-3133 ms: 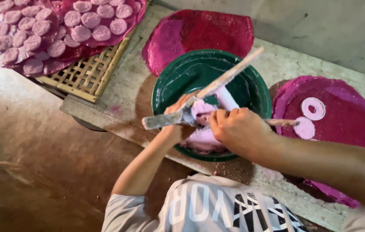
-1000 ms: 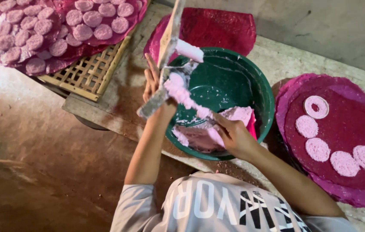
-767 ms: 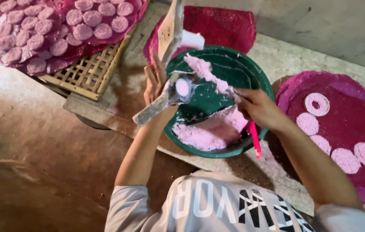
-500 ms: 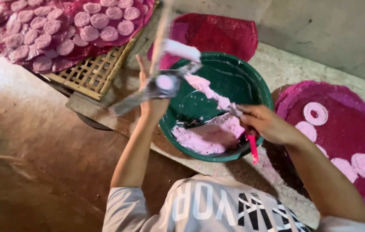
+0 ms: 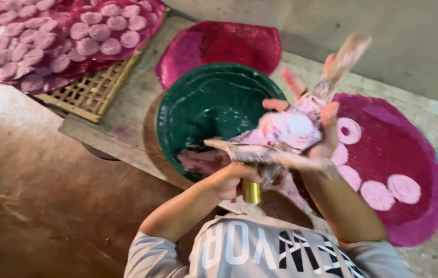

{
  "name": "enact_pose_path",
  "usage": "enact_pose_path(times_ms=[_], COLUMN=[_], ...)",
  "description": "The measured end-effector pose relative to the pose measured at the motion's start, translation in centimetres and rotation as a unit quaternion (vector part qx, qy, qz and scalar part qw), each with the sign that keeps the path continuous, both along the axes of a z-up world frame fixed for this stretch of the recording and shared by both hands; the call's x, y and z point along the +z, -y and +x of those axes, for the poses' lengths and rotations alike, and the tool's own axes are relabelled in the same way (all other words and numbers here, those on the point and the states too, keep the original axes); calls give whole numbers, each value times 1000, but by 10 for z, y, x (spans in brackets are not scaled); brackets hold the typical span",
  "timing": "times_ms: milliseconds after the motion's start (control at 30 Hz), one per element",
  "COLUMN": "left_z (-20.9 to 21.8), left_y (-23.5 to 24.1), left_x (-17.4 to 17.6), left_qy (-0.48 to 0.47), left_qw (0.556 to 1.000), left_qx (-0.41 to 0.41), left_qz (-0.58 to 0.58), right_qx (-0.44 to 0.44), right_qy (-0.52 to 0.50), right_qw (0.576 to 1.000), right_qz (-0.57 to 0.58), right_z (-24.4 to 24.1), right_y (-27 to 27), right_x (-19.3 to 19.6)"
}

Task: The person uses a wooden mold and a cylindrical cutter to shape pink cotton candy into donut-like rings. They repeatedly scoop the candy from a green bucket, press it into the mold, cut out rings, and place them on a pink tray.

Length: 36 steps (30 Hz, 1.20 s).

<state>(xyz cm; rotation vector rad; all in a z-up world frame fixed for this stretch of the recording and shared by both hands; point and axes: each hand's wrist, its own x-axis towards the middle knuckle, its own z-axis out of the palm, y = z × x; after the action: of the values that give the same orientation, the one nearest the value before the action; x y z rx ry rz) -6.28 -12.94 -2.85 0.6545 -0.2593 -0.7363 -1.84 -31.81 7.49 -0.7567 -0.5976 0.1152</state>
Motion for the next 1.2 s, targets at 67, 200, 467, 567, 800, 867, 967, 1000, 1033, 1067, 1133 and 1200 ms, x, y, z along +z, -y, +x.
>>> enact_pose_path(times_ms=[67, 200, 467, 567, 800, 867, 967, 1000, 1033, 1067, 1133, 1200], left_z=[2, 2, -42, -55, -25, -16, 16, 35, 55, 82, 122, 166], left_y=[12, 29, 122, 157, 204, 214, 231, 235, 235, 236, 245, 245], left_x=[12, 34, 46, 42, 44, 36, 11, -1, -21, -43, -94, -141], left_qy=[218, 453, 584, 501, 430, 418, 429, 438, 466, 493, 409, 353], left_qw=[963, 808, 704, 793, 790, 781, 820, 836, 825, 813, 797, 666], left_qx=[45, 96, 21, -9, -44, -33, -47, -56, -37, -18, 239, 376], left_qz=[152, 365, 403, 346, 435, 463, 376, 324, 317, 309, 375, 539], right_qx=[32, -179, -257, -245, 49, 166, 113, 72, 34, -25, -141, -185], right_qy=[2, 178, 454, 382, -5, -112, -165, -182, -209, -205, -195, -180], right_qw=[999, 922, 745, 784, 920, 892, 907, 924, 936, 936, 927, 934], right_qz=[-8, -294, -416, -423, -389, -405, -370, -328, -282, -285, -287, -246], right_z=[-14, -49, -121, -137, -138, -138, -161, -163, -179, -189, -208, -209], right_y=[38, 111, 176, 194, 295, 322, 338, 340, 340, 345, 345, 349], right_x=[16, 31, -12, -39, -76, -101, -149, -162, -175, -184, -192, -192])
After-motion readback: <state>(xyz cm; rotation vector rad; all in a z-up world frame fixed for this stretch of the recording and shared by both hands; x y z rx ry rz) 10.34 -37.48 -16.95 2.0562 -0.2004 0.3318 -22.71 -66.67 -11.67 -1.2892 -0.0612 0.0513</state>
